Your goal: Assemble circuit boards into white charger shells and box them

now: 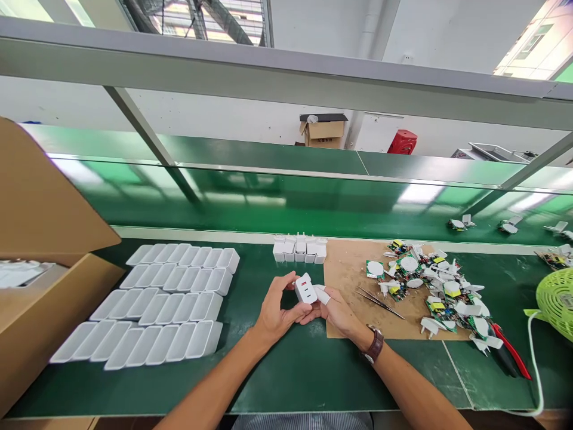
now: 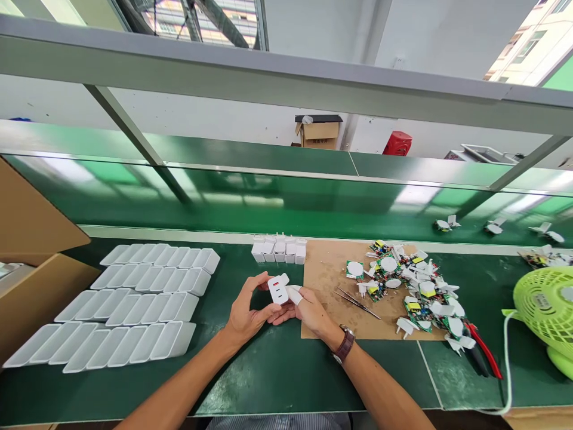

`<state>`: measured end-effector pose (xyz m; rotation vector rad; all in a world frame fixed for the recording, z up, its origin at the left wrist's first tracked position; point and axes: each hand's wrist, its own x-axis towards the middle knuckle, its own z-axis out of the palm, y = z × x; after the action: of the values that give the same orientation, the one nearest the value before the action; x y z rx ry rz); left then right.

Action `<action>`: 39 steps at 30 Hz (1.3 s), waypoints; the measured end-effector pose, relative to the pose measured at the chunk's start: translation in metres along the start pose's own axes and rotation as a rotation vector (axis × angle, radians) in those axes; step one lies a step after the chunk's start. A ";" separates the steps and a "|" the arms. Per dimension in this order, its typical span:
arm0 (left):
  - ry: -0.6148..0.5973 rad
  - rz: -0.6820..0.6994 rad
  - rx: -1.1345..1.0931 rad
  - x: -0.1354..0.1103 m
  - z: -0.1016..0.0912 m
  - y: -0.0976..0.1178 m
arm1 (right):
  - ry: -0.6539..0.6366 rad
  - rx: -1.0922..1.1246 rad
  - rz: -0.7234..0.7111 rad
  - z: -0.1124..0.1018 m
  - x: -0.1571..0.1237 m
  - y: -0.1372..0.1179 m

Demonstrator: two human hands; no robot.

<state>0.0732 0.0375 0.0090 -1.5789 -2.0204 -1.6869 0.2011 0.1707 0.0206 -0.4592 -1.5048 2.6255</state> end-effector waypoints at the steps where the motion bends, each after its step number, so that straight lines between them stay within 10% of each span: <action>1: -0.003 0.001 0.001 0.000 0.000 0.000 | 0.005 -0.008 -0.006 0.000 0.000 0.000; 9: -0.165 -0.180 -0.087 -0.002 -0.003 0.002 | 0.386 -0.711 -0.576 -0.006 -0.009 -0.009; 15: -0.280 -0.277 -0.258 -0.003 -0.002 0.000 | 0.244 -1.241 -0.836 -0.018 -0.011 -0.001; 22: -0.293 -0.283 -0.352 -0.004 -0.001 -0.001 | 0.290 -1.226 -0.933 -0.015 -0.013 -0.008; 32: -0.296 -0.365 -0.327 -0.005 0.004 -0.006 | 0.266 -1.178 -0.769 -0.021 -0.005 0.001; 39: -0.117 -0.126 -0.093 -0.009 0.008 -0.005 | 0.241 -0.384 -0.340 -0.011 -0.001 0.000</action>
<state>0.0781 0.0383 -0.0031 -1.6474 -2.1696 -1.7960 0.2057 0.1795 0.0156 -0.4749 -1.8170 1.9578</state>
